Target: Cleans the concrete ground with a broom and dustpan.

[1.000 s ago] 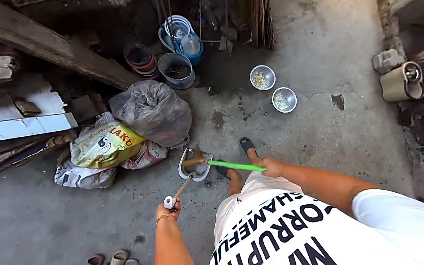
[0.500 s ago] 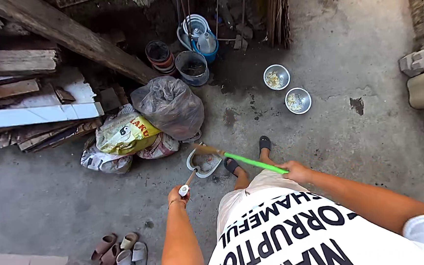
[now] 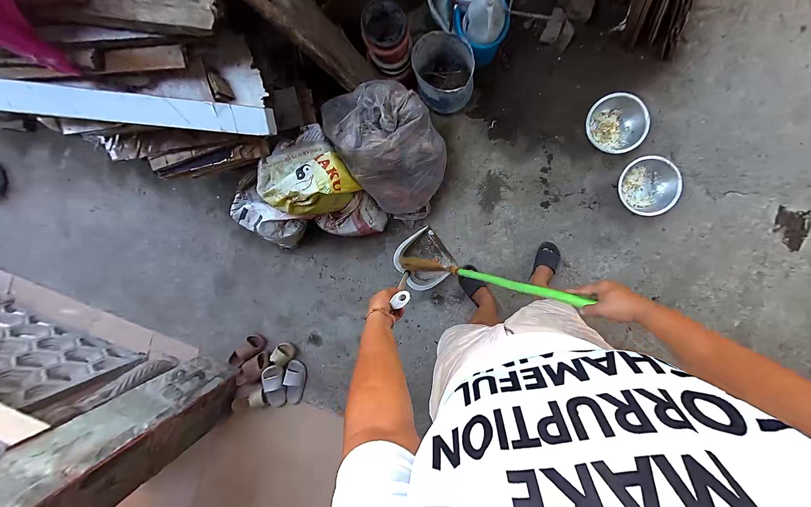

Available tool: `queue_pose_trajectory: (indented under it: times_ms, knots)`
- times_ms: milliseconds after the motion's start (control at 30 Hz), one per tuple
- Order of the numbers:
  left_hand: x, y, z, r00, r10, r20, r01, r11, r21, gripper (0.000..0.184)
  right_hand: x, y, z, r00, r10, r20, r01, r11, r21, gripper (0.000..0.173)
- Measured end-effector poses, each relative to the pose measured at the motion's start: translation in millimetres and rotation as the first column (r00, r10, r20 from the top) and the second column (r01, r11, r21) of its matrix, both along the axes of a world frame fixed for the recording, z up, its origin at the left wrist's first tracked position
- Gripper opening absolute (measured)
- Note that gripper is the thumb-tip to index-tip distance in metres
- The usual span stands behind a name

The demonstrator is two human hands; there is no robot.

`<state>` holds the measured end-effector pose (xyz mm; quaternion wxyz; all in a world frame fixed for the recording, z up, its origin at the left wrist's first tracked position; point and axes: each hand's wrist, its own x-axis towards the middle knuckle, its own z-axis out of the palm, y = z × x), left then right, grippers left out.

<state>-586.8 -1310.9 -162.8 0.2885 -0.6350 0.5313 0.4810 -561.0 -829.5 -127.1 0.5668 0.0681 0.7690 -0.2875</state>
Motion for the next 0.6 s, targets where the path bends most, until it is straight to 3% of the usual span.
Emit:
queue_pose_trajectory:
  times_ms: [133,233,333,467,600]
  knots:
    - [5,-2,0,0.996,0.068,-0.054,-0.069,0.998,-0.011,0.015,-4,38,30,0.981,-0.048,-0.185,0.073,0.989,0.132,0.052]
    - [9,-1,-1,0.993,0.097,-0.067,-0.099,0.995,-0.025,0.016,-14,2,21,0.957,0.064,-0.283,0.007,0.97,0.242,0.053]
    - [8,0,-4,0.993,0.094,-0.076,-0.096,0.995,-0.03,0.013,-22,-49,-15,0.952,0.212,-0.22,-0.141,0.944,0.299,0.048]
    - [1,6,-2,0.993,0.08,-0.088,-0.082,0.996,-0.019,0.012,-22,-79,-42,0.904,0.408,-0.13,-0.376,0.901,0.215,0.037]
    - [4,8,4,0.995,0.03,-0.1,-0.031,1.0,-0.003,0.012,-21,-40,-14,0.913,0.376,-0.156,-0.372,0.926,0.06,0.043]
